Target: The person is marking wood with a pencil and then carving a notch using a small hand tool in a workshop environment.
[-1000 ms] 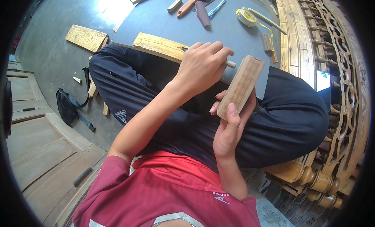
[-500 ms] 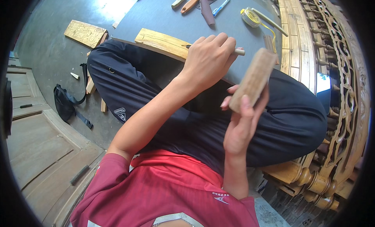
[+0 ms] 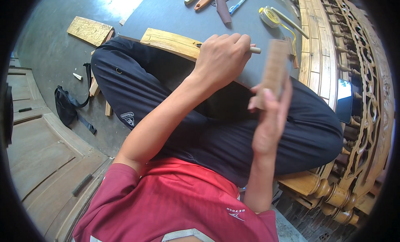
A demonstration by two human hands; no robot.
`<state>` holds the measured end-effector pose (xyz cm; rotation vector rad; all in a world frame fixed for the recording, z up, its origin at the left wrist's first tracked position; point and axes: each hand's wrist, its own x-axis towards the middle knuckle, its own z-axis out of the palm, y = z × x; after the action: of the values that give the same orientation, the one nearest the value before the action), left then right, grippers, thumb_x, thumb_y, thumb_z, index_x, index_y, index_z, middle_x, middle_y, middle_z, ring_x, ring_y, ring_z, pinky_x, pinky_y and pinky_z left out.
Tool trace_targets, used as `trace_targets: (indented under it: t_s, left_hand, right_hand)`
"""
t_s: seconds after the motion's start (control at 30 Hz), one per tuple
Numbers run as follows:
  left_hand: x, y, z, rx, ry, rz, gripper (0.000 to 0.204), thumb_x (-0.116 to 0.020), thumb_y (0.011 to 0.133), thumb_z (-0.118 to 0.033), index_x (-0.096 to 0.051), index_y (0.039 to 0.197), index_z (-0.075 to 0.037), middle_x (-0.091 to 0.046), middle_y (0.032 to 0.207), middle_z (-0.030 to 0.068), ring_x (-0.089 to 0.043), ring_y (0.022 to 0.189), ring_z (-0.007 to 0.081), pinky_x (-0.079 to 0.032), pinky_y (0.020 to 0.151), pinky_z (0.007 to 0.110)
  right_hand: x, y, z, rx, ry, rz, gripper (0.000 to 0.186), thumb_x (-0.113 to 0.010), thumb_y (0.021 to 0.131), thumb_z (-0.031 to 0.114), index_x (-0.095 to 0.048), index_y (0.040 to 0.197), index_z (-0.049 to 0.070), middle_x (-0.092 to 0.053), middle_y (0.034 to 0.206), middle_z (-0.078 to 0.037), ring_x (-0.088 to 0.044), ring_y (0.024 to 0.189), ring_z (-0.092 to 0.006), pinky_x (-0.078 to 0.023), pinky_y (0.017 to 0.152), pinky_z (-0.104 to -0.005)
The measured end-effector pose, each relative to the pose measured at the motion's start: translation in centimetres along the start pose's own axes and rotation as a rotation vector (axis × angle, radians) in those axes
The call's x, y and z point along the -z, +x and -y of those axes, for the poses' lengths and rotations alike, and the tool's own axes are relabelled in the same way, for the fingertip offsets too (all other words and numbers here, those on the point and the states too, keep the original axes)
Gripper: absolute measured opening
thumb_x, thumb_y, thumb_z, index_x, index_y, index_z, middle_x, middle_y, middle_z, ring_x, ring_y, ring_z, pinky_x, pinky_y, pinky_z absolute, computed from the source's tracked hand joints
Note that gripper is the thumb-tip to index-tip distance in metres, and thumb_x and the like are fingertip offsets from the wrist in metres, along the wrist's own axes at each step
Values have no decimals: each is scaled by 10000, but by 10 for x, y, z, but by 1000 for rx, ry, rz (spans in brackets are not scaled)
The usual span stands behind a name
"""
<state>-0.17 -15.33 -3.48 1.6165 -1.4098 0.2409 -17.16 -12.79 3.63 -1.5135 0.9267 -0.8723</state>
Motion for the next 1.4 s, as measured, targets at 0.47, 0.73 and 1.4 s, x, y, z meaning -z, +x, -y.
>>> trace_targets:
  t_s: [0.47,0.73,1.4]
  left_hand:
    - [6,-1,3,-2,0,-21,178,-692,935,-194,-575,865,-80,-641,766,62,-657,697,290,-484,647,418]
    - [10,-2,7,-12,12,-21,185,-708,923,-193,-575,866,-79,-645,781,68,-650,693,293,-485,659,421]
    - [14,6,11,1,47,-53,189,-705,922,-202,-582,825,-97,-651,746,55,-665,688,268,-471,651,414]
  right_hand:
    - [1,-3,10,183,191,-150,513,-534,1061,330,-410,1473,51,-613,1093,-148,-579,834,-185,-491,727,-306]
    - [2,-3,2,-77,85,26,539,-516,1081,325,-349,1536,88,-603,1058,-128,-561,776,-149,-468,721,-286]
    - [-14,15,-10,63,359,-213,406,-491,1100,319,-438,1422,78,-631,1056,-143,-556,766,-162,-474,662,-285]
